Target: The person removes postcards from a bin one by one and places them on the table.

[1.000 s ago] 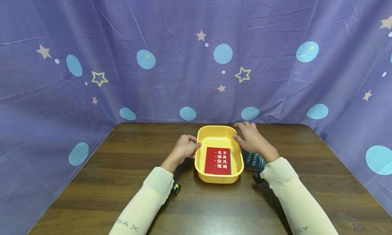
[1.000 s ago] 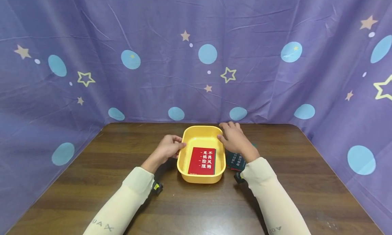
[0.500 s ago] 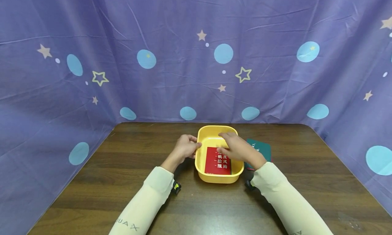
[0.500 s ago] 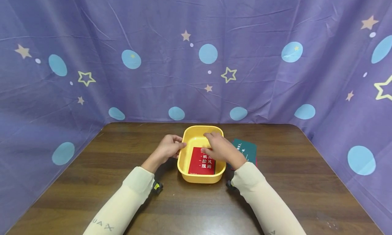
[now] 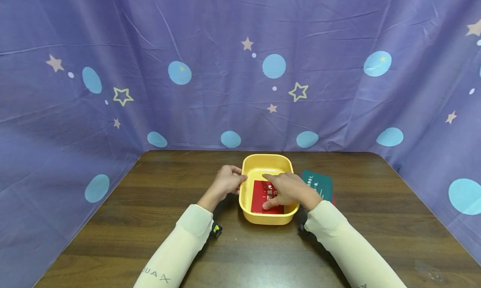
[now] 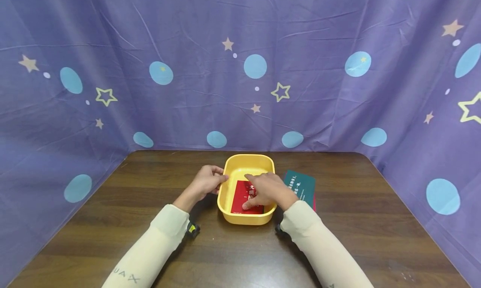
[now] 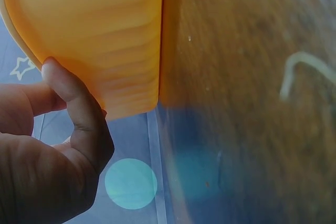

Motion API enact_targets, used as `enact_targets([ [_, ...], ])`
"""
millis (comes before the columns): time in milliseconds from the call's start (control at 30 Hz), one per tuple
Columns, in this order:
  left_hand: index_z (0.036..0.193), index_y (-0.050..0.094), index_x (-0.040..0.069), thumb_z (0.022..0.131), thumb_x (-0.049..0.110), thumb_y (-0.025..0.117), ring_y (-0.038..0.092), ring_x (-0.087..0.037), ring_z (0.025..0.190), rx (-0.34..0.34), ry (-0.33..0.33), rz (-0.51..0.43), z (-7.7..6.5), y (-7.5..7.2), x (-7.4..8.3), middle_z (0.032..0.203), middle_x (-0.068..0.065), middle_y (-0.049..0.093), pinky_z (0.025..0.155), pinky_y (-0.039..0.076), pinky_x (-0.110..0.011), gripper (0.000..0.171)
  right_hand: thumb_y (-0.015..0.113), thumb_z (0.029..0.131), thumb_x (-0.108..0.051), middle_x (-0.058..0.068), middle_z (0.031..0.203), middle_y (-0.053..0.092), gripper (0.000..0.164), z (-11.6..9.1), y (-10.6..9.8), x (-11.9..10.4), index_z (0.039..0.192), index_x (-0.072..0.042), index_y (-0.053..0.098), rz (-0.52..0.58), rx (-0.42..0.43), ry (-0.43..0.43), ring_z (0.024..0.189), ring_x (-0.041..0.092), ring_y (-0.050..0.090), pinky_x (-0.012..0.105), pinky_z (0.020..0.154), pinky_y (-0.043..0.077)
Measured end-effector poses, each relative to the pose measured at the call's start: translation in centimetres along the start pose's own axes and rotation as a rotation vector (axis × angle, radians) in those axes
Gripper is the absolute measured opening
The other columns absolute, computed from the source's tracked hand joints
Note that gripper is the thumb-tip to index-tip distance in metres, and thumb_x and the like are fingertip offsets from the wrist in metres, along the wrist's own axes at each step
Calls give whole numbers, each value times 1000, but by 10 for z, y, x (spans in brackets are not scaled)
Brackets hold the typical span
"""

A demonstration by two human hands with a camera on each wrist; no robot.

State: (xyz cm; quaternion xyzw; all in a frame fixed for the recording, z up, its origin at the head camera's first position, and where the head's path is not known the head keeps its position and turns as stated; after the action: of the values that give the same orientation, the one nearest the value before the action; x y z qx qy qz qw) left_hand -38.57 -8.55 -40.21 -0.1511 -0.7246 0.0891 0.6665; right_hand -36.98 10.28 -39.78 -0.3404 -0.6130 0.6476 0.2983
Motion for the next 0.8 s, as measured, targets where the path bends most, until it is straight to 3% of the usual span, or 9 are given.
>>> enact_targets([
  [233, 114, 57, -6, 92, 7, 64, 59, -17, 55, 8, -2, 8, 0, 0, 0, 84, -17, 65, 48, 57, -30, 27, 67, 64, -80, -3, 107, 67, 105, -1, 3, -2, 146, -18, 44, -108, -7, -6, 96, 15, 59, 40, 95, 44],
  [800, 115, 57, -7, 93, 8, 64, 58, -15, 55, 15, -3, 3, -1, 0, -1, 84, -17, 65, 48, 57, -28, 28, 67, 64, -80, -3, 109, 68, 101, 0, 4, -1, 141, -18, 50, -117, -34, 5, 96, 12, 59, 40, 95, 43],
])
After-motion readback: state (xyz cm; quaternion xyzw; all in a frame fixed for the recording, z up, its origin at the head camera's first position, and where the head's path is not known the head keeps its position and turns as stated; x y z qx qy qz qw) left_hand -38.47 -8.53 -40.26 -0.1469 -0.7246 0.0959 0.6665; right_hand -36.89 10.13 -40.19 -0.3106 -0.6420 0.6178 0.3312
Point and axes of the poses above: each hand's wrist, its own z-axis towards the middle knuckle, its own y-axis out of the palm, x = y × z, the point moved 5 cm from there along z, towards the middle knuckle
